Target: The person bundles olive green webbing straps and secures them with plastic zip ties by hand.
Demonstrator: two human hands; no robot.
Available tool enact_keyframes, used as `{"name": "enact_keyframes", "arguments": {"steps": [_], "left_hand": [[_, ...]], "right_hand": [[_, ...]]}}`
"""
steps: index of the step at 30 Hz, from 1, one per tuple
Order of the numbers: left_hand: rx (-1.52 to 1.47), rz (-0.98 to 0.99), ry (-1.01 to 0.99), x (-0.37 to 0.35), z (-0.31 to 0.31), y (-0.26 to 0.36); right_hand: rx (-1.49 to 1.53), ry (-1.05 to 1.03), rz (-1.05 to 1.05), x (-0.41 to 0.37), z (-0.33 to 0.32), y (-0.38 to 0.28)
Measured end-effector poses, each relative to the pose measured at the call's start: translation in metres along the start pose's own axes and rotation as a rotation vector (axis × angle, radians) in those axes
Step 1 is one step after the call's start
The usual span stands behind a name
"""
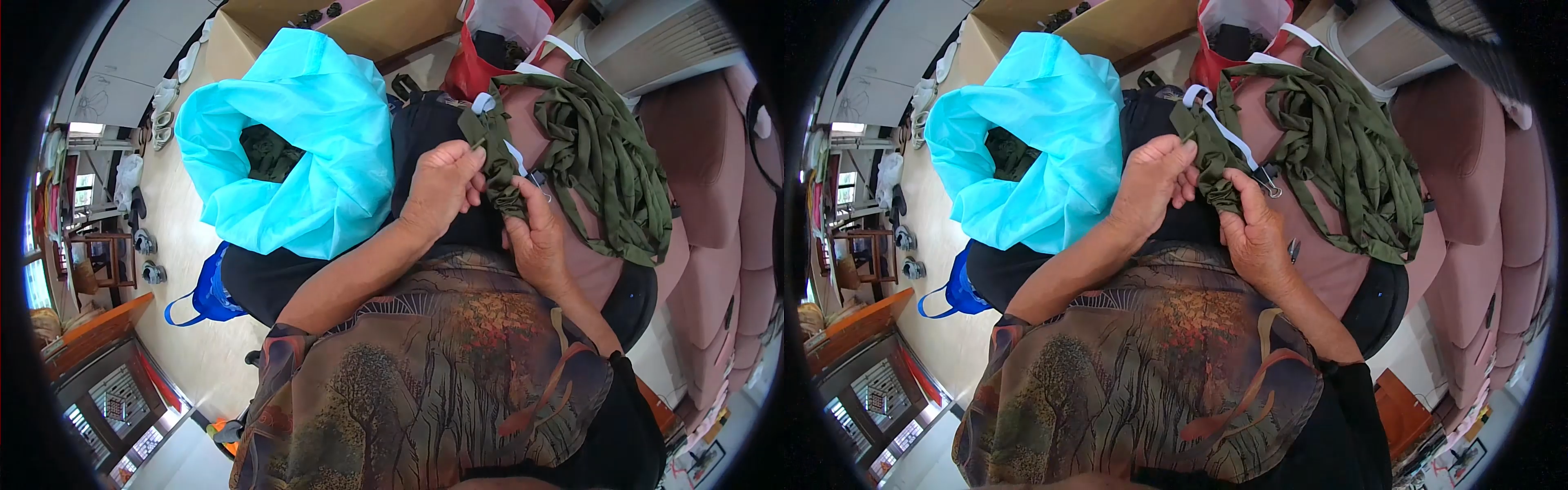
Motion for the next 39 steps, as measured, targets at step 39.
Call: {"name": "enact_keyframes", "arguments": {"steps": [39], "left_hand": [[-0.11,0.006,-0.161,0.008,0.004,0.003]], "right_hand": [[-0.019,0.08,-0.037,0.01,-0.006,-0.008]]}}
Point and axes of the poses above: each hand's wrist, its own x-axis towards the middle knuckle, its own z-axis out of the palm, y = z × x, the point moved 2 cm from there along x, towards the middle knuckle, and after that the axes turned 14 degrees about -y, right-handed, at the moved point
